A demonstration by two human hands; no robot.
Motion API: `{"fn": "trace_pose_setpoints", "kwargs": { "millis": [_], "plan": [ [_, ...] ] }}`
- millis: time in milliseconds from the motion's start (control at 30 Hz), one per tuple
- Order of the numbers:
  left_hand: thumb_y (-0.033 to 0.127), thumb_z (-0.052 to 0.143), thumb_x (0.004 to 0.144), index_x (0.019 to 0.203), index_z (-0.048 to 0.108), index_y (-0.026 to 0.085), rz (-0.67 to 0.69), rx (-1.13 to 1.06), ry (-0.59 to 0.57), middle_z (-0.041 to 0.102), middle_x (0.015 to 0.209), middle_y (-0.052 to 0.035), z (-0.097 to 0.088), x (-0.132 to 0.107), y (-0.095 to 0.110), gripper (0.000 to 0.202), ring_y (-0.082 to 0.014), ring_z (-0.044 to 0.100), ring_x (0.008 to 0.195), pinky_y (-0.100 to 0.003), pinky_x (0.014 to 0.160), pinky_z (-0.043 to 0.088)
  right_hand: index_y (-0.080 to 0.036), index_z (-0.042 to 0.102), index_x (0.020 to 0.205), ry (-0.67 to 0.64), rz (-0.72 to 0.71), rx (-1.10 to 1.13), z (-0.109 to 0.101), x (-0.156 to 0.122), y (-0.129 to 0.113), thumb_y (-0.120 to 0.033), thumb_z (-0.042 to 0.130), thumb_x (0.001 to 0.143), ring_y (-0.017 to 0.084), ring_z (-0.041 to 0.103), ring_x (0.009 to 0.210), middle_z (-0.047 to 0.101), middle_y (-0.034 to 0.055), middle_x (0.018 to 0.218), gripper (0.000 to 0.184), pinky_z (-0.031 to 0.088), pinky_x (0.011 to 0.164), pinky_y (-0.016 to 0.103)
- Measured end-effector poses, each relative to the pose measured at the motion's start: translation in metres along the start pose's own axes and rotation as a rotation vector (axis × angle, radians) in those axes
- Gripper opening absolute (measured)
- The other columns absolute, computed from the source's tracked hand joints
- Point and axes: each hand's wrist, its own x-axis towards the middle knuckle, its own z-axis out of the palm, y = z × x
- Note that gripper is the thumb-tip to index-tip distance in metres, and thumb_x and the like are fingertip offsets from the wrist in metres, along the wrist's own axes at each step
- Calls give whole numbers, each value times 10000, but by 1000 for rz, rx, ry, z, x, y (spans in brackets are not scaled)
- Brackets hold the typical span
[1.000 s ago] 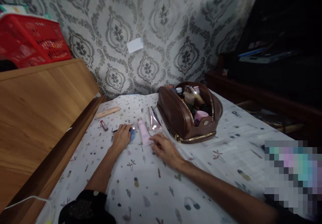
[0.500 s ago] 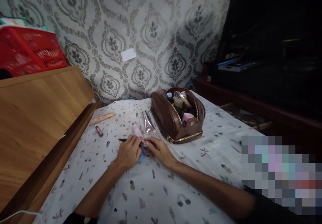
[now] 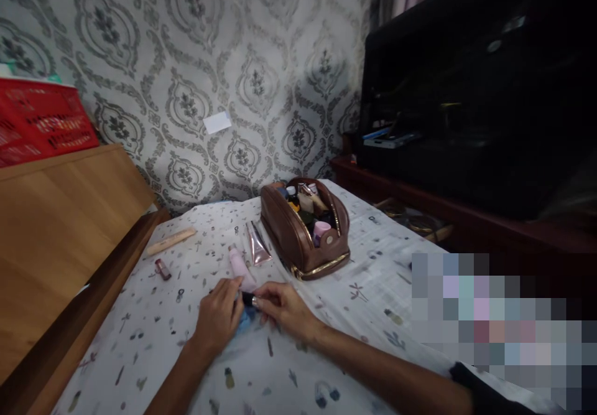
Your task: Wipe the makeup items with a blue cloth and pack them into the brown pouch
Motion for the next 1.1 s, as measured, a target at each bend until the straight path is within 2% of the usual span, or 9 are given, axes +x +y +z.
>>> {"fn": "trace_pose_setpoints", "kwargs": {
  "millis": [167, 333, 400, 467, 567, 633, 733, 900, 1100],
  "plan": [
    [310, 396, 986, 1095, 599, 203, -261, -11, -30, 724, 999, -70, -1, -6, -24, 254, -222, 700, 908, -325, 749, 549, -165, 611, 865, 11, 28, -16, -5, -3, -1, -531, 727, 721, 98, 520, 488, 582, -32, 607, 411, 378, 443, 216],
    [482, 399, 959, 1035, 623, 215, -579, -220, -114, 687, 777, -4, -6, -6, -31, 357, -189, 643, 657, -305, 669, 504, -159, 633, 925, 11, 2, -9, -9, -2, -2, -519, 717, 739, 92, 510, 502, 601, -21, 649, 414, 383, 457, 214],
    [532, 418, 927, 997, 635, 208, -661, -299, -84, 625, 679, 17, -6, -4, -32, 396, -169, 565, 554, -287, 600, 463, -161, 636, 935, 6, -7, 3, -9, -1, -3, -524, 730, 731, 96, 537, 534, 609, -13, 695, 426, 395, 468, 212],
    [547, 449, 895, 981, 646, 200, -725, -360, -41, 606, 672, 16, -6, -2, -32, 408, -164, 528, 543, -277, 576, 430, -164, 642, 950, -3, -23, 7, -10, -2, -5, -521, 736, 734, 95, 551, 556, 607, -13, 720, 427, 401, 478, 209],
    [522, 535, 852, 969, 659, 193, -805, -522, -20, 660, 797, -16, -7, 2, -33, 370, -177, 570, 680, -265, 638, 431, -176, 645, 1000, -5, -52, 11, -11, -2, -9, -491, 748, 734, 94, 555, 578, 597, -22, 727, 425, 424, 506, 213],
    [494, 592, 820, 932, 663, 180, -868, -712, -7, 652, 779, -15, -6, 3, -34, 341, -173, 565, 704, -254, 655, 422, -186, 641, 1022, 16, -71, 17, -13, -2, -11, -454, 764, 721, 102, 574, 627, 598, -19, 776, 422, 452, 539, 220],
    [475, 622, 793, 907, 660, 182, -929, -761, 4, 528, 644, 38, -5, 2, -37, 317, -132, 461, 590, -228, 574, 360, -191, 646, 1012, 50, -98, 0, -15, 1, -11, -394, 766, 716, 115, 582, 679, 586, -13, 793, 378, 463, 556, 227],
    [463, 635, 794, 876, 635, 183, -989, -834, 71, 410, 582, 66, -7, 0, -37, 292, -105, 374, 516, -215, 511, 309, -194, 629, 1061, 38, -106, -11, -16, 2, -10, -398, 743, 746, 133, 604, 695, 616, 0, 808, 392, 463, 547, 245],
    [493, 618, 804, 881, 600, 189, -997, -931, 131, 410, 583, 68, -7, -2, -37, 314, -98, 369, 489, -208, 481, 310, -156, 637, 964, 15, -49, -103, -18, 2, -10, -493, 708, 782, 107, 523, 513, 587, -35, 584, 390, 414, 486, 244]
  ]
}}
